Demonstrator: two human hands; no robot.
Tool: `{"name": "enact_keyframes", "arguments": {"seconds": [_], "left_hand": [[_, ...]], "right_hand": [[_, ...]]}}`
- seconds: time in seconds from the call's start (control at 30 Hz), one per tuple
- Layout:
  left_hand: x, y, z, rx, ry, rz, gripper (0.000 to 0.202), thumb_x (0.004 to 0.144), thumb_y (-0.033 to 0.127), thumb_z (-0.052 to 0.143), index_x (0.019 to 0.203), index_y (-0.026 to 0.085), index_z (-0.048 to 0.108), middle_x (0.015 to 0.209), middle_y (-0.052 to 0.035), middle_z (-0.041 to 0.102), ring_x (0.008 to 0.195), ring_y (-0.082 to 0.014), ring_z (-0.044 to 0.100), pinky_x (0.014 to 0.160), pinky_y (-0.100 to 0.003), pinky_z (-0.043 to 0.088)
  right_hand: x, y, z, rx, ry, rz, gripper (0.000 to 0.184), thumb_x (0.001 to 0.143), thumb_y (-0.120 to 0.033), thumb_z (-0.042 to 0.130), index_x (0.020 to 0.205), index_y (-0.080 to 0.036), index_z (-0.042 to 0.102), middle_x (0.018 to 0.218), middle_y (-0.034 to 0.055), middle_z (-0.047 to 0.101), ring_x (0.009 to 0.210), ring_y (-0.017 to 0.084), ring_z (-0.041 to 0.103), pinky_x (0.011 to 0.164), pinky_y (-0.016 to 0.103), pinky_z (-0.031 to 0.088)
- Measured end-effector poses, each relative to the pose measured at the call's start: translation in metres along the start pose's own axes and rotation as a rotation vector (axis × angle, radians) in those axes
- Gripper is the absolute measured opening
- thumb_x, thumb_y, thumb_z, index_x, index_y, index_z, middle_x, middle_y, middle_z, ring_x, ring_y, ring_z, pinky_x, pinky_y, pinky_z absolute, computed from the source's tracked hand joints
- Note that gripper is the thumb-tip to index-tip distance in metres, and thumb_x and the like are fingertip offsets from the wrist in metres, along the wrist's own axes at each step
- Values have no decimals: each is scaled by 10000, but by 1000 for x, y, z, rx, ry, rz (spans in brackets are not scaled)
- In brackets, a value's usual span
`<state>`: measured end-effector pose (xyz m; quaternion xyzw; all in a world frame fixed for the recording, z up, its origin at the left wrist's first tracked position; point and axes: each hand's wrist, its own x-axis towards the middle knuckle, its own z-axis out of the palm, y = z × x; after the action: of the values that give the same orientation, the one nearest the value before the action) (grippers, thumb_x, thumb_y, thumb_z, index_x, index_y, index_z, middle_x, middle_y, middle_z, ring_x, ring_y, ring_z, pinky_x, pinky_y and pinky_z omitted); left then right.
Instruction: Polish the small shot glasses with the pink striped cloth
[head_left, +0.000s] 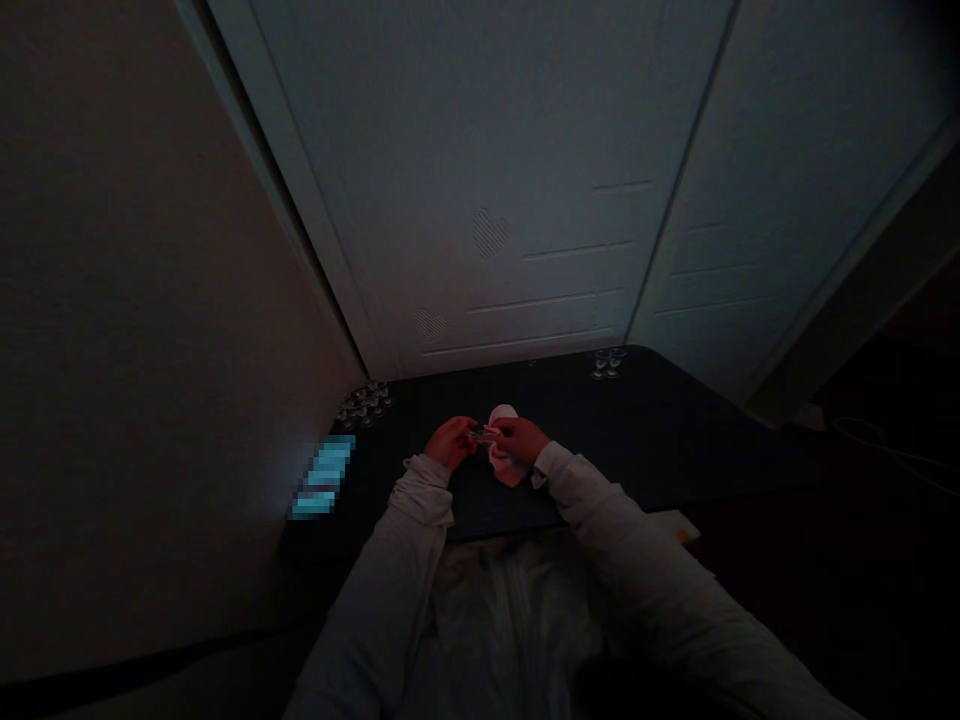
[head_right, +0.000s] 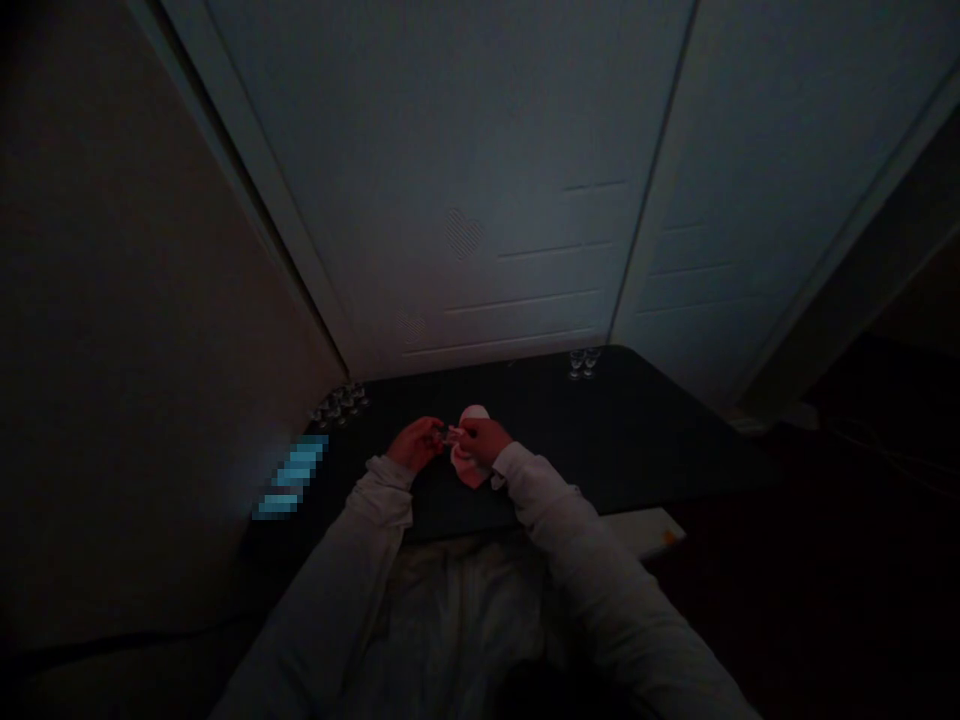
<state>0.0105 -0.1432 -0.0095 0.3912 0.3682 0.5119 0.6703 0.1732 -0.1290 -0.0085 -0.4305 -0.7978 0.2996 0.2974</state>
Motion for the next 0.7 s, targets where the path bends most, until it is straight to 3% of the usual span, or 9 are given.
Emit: {"name": "enact_keyframes", "arguments": {"seconds": [0.37,0.5,0.7], "left_hand": [[-1,1,3,0,33,-15,196,628,302,579,698,130,517,464,15,470,447,-88,460,468,-230,352],[1,-1,1,11,30,-9,200,626,303,582,701,129,519,470,11,477,451,-90,465,466,-231,353],[1,-1,0,21,20,-8,218,616,310,589,717,129,523,490,9,496,445,-92,472,457,-229,350]], "right_hand": [[-1,0,2,-119,50,-62,224,740,-259,380,675,-142,559,599,0,518,553,81,424,509,187,270],[-1,0,1,-119,41,-26,194,721,-243,401,691,-143,565,596,1,518,555,85,425,509,191,272],[1,3,2,-78,29,-35,209,713,-301,424,696,-151,569,606,-5,518,561,86,431,513,191,279]]}}
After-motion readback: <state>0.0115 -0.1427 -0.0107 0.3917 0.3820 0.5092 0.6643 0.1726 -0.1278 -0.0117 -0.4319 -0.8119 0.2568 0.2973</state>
